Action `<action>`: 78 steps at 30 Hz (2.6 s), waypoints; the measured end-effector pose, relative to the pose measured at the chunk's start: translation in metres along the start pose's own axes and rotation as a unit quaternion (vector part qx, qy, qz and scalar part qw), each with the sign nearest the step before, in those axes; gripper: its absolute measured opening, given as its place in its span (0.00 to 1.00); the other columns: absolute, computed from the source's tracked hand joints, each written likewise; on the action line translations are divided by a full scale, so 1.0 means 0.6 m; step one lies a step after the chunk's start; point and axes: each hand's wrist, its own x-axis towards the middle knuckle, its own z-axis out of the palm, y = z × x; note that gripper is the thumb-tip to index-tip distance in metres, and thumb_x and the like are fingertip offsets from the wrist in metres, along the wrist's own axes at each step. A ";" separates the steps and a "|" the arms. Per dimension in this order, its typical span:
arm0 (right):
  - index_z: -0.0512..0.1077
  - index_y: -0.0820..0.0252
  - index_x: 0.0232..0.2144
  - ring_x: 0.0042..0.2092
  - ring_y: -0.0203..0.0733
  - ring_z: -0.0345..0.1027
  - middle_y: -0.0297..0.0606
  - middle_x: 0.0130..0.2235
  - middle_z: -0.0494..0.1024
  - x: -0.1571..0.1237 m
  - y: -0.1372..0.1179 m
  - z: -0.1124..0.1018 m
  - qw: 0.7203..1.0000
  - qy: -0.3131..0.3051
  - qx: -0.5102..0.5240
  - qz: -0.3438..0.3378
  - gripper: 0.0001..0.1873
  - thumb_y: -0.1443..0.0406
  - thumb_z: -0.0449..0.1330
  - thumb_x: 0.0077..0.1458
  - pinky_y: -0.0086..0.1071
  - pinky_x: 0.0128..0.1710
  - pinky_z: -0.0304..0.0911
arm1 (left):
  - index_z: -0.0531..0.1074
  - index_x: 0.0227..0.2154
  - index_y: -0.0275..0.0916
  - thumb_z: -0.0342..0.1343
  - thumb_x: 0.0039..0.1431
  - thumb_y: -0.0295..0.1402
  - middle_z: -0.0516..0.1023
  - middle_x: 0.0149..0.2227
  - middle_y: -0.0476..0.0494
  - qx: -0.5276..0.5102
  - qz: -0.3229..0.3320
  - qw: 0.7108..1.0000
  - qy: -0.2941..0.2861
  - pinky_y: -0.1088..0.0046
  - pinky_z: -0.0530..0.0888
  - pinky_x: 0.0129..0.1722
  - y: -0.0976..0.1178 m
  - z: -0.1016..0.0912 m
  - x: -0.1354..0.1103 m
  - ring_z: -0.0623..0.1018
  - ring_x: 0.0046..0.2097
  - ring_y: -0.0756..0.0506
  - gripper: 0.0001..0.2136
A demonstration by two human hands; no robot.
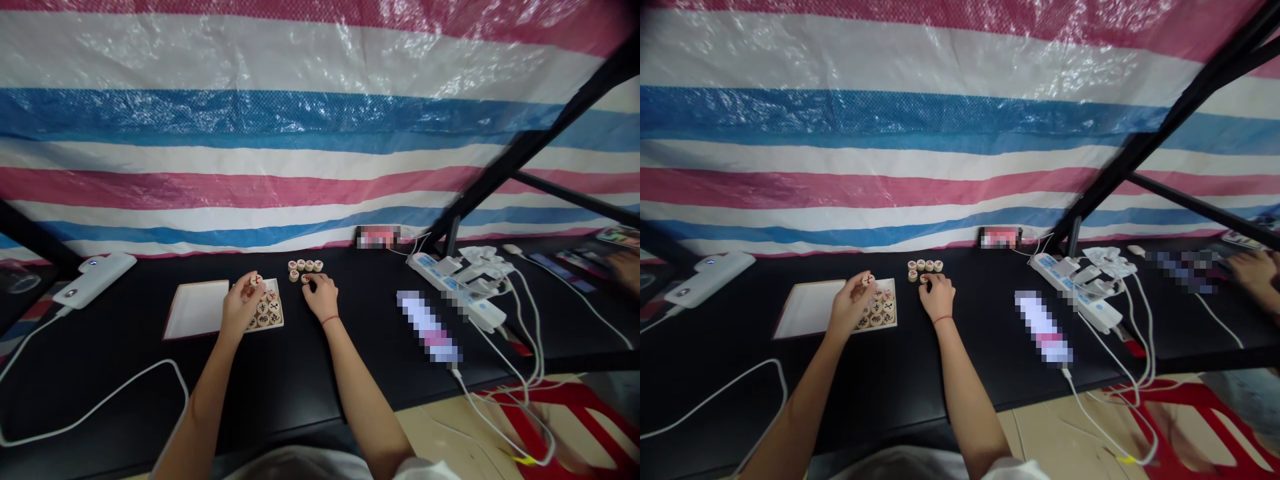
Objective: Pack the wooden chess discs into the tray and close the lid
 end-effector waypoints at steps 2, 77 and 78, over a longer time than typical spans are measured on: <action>0.76 0.53 0.41 0.44 0.47 0.65 0.40 0.43 0.76 0.000 -0.001 0.002 1.000 0.002 0.002 -0.009 0.16 0.69 0.57 0.51 0.37 0.41 0.59 | 0.73 0.48 0.40 0.60 0.52 0.44 0.79 0.41 0.43 0.029 0.020 0.999 -0.004 0.69 0.76 0.43 0.001 -0.001 -0.001 0.79 0.40 0.46 0.21; 0.69 0.59 0.36 0.40 0.45 0.66 0.41 0.38 0.70 0.015 0.016 0.029 0.986 0.091 0.081 -0.110 0.09 0.66 0.57 0.49 0.38 0.45 0.64 | 0.74 0.42 0.40 0.48 0.62 0.35 0.78 0.36 0.44 0.278 0.240 0.930 -0.029 0.68 0.73 0.42 0.009 -0.017 0.002 0.78 0.38 0.45 0.12; 0.69 0.59 0.34 0.39 0.44 0.65 0.40 0.36 0.70 0.015 0.018 0.028 0.988 0.084 0.075 -0.109 0.08 0.66 0.56 0.49 0.38 0.43 0.64 | 0.74 0.42 0.40 0.48 0.62 0.35 0.78 0.36 0.44 0.278 0.238 0.930 -0.028 0.68 0.73 0.42 0.009 -0.020 0.003 0.78 0.38 0.45 0.12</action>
